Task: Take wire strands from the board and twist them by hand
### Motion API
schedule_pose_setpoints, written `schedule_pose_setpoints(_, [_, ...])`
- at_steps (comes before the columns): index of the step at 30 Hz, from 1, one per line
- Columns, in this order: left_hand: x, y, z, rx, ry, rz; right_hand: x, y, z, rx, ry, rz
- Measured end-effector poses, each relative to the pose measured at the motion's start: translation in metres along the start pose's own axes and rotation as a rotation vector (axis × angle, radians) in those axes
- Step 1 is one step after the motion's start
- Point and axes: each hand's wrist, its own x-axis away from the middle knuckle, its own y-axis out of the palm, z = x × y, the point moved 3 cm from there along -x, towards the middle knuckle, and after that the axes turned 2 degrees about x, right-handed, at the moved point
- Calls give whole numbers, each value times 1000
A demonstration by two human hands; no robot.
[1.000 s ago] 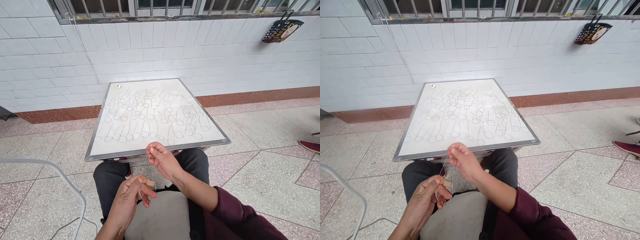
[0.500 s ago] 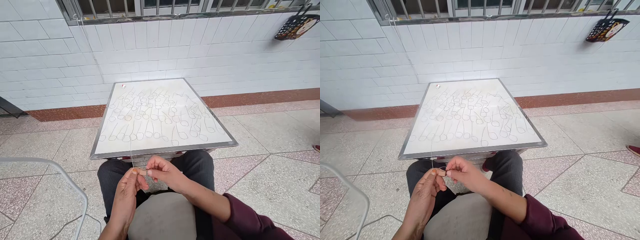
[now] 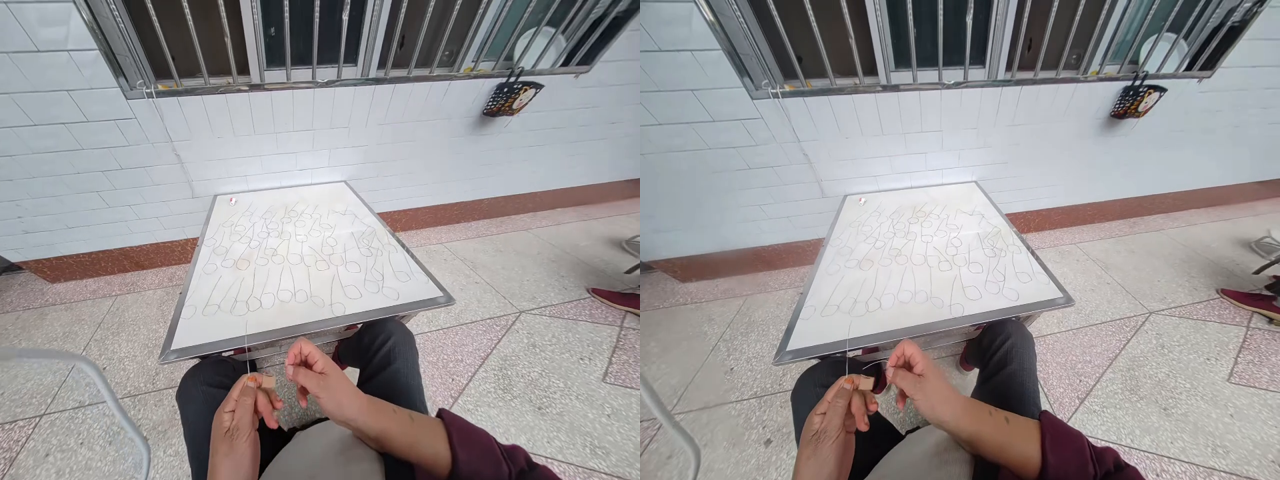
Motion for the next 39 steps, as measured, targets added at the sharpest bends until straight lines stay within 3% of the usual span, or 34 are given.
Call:
schedule_pose_setpoints(7, [-2,2,2,-3,20,19,-2,-1,-8,54,-79,4])
schedule_pose_setpoints(12, [4,8,7,10,-69,-61,4,-6,-13,82,-88,-4])
schedule_pose_setpoints(20, [3,4,3,-70,-97,-118,4,-8,-9,151,-91,32])
schedule_pose_setpoints(25, [1,5,4,-79,-64,-82,4,-8,-12,243,-140,-1])
schedule_pose_setpoints(33, [-3,3,1,-88,28,27,1,-5,-4,121,-25,-103])
schedule_pose_setpoints(39, [-5,-1,-2,-151,28,28,4,-8,4,223,-49,-132])
